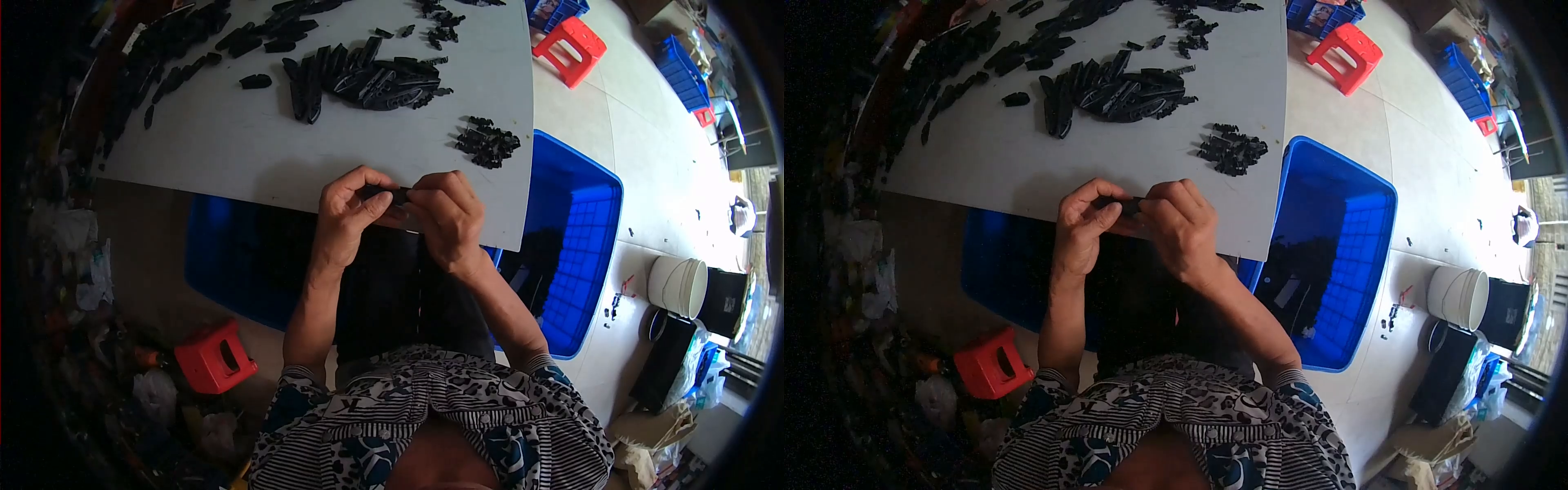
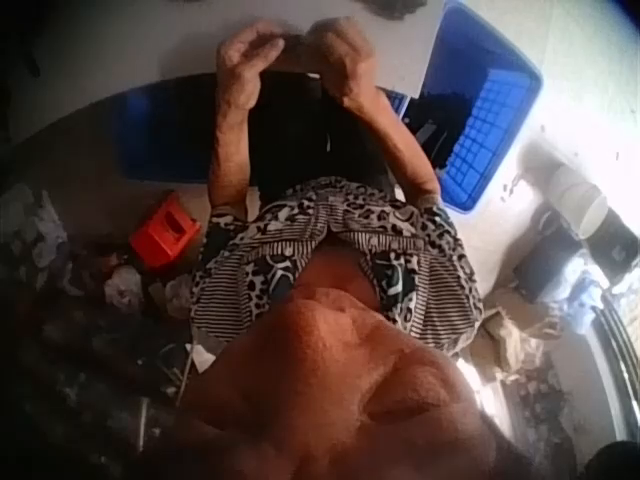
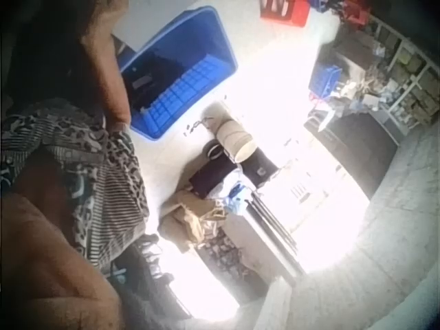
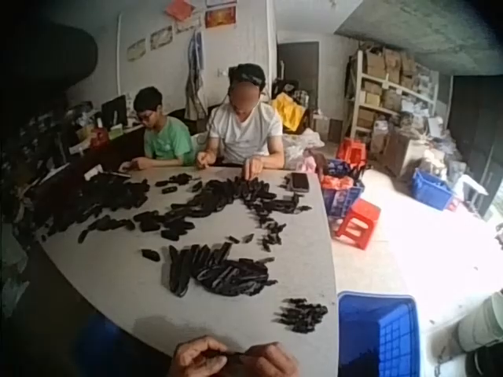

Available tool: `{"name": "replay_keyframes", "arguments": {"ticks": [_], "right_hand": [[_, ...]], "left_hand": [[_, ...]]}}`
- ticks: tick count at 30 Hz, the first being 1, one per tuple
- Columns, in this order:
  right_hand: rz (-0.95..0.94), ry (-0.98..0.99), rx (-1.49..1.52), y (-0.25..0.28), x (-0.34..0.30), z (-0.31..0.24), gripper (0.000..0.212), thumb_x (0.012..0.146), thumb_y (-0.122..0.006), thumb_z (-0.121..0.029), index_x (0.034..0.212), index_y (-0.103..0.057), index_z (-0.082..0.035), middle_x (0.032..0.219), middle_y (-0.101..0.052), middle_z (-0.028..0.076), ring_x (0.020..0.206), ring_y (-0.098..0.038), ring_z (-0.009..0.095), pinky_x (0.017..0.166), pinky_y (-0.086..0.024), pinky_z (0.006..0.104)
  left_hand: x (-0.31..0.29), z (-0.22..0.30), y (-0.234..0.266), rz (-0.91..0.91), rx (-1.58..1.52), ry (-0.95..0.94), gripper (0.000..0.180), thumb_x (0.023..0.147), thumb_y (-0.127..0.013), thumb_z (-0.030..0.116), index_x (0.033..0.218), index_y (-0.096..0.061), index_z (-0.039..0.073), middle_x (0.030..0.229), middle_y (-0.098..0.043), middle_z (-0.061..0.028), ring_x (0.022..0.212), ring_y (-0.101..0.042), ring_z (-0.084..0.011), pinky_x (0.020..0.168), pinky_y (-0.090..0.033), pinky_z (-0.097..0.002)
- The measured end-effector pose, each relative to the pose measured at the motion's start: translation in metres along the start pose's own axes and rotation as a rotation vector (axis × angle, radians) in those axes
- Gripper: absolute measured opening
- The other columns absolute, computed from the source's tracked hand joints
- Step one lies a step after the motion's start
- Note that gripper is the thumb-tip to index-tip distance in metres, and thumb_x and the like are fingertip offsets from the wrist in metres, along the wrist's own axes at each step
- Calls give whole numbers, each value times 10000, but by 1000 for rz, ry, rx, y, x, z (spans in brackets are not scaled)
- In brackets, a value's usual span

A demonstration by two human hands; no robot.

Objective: The person gathers plastic components on a table, then repeatedly attaches small plastic pieces to larger plastic parts by hand and places the assembled parts into a container.

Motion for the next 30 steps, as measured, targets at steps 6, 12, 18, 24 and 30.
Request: {"name": "replay_keyframes", "arguments": {"ticks": [6,12,18,24,30], "right_hand": [[-6,102,-94,-3,1,-11,225,624,-689,36,821,-588,-7,816,-569,105,686,-543,243,554,-451,333],[-75,63,-109,-6,-4,-10,232,633,-693,36,833,-584,-6,811,-562,107,684,-546,251,559,-455,331],[-179,-206,77,-9,1,-4,167,727,-673,-9,875,-597,7,809,-566,111,700,-567,252,611,-467,338],[-400,-479,326,-19,-4,11,184,779,-667,-88,915,-616,25,800,-592,118,716,-589,243,644,-468,334],[-538,-194,175,-26,7,3,175,749,-692,-88,889,-635,-1,808,-615,119,730,-617,237,654,-477,330]], "left_hand": [[-1,-2,1,12,49,15,112,861,-572,52,932,-594,-32,796,-633,-99,663,-662,-156,623,-573,-253],[-4,-3,1,60,78,48,63,842,-541,5,866,-591,-24,737,-632,-86,588,-644,-136,535,-537,-225],[-14,3,6,104,96,-58,73,825,-524,-33,818,-595,-21,670,-608,-52,542,-609,-113,486,-487,-207],[-29,11,4,88,143,-150,57,830,-552,-34,849,-605,-30,760,-607,-73,591,-612,-111,517,-492,-214],[-54,8,34,33,128,42,91,838,-539,-25,873,-624,-30,765,-605,-69,584,-617,-121,493,-480,-208]]}}
Point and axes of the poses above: each hand's wrist, its own x-axis towards the middle knuckle, its own y-axis out of the back of the hand, z = x × y, the point moved 7 cm from there along x, towards the middle knuckle
